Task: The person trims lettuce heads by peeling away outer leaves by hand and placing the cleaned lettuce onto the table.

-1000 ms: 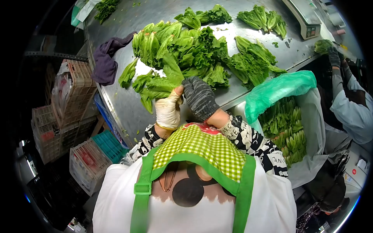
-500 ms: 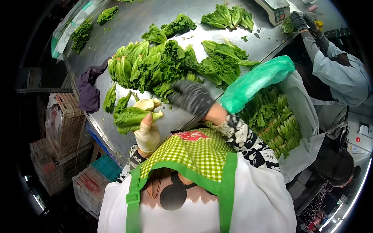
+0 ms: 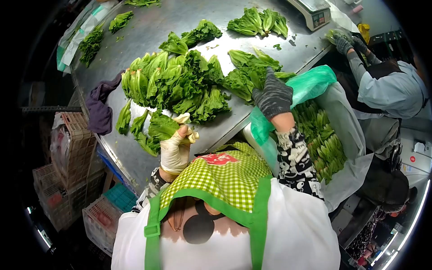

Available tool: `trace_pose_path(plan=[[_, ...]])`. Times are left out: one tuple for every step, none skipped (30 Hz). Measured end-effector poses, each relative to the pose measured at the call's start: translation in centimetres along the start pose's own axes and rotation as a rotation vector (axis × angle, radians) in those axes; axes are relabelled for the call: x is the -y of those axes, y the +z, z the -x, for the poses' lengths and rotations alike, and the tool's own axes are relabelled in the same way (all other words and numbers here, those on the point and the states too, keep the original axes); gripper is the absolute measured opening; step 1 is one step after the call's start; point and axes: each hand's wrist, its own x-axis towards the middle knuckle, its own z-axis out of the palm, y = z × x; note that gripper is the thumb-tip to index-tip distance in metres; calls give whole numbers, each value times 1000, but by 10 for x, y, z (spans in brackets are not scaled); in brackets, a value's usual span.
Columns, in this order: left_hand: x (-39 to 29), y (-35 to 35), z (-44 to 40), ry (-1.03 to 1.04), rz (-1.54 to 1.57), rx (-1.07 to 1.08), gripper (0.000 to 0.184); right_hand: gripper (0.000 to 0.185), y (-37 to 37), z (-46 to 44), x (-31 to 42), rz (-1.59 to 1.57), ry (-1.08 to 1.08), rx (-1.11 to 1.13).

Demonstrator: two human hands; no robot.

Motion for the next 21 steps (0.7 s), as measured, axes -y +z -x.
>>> trace_pose_path(plan=[[0, -1, -1, -35, -6, 9, 36, 72, -3, 2, 2, -164, -28, -29], [0, -1, -2, -73, -14, 18, 35, 69, -6, 4, 4, -328, -53, -57], [0, -2, -4, -111, -22, 27, 34, 67, -12, 7, 7, -493, -76, -85], [-1, 4, -6, -163, 54, 50, 35, 52, -32, 9, 19, -895, -174, 132], [0, 3, -9, -225, 84, 86, 41, 48, -30, 13, 28, -1015, -227, 202], [5, -1, -12, -289, 124, 113, 45, 44, -28, 17, 37, -1135, -283, 274], [4, 1, -14, -350, 165, 137, 50, 43, -29, 18, 46, -1169, -342, 346], [1, 3, -12, -421, 244, 164, 49, 42, -30, 19, 54, -1204, -398, 422], [-3, 7, -9, -438, 321, 213, 48, 40, -31, 21, 63, -1236, -450, 500], [-3, 10, -7, -420, 378, 158, 47, 41, -25, 24, 73, -1290, -467, 510], [-2, 11, -7, -403, 434, 104, 45, 42, -21, 29, 81, -1344, -480, 520], [-1, 7, -7, -391, 447, 113, 45, 37, -23, 31, 88, -1357, -438, 592], [1, 0, -9, -380, 458, 125, 44, 39, -16, 31, 89, -1318, -485, 589], [2, -6, -9, -371, 470, 139, 43, 40, -4, 30, 88, -1277, -530, 583], [1, -10, -8, -357, 470, 149, 42, 38, 5, 29, 90, -1185, -668, 473], [0, -12, -7, -346, 472, 161, 41, 37, 14, 27, 91, -1086, -791, 344], [0, -14, -7, -336, 474, 173, 40, 38, 22, 25, 94, -991, -895, 204], [0, -15, -6, -339, 458, 157, 40, 38, 27, 24, 93, -927, -977, 109], [0, -16, -7, -342, 444, 141, 39, 37, 29, 23, 93, -858, -1057, 15], [-1, -17, -7, -345, 429, 125, 39, 37, 33, 24, 92, -785, -1051, -51], [0, -17, -8, -329, 444, 101, 38, 37, 37, 26, 91, -713, -1044, -118]])
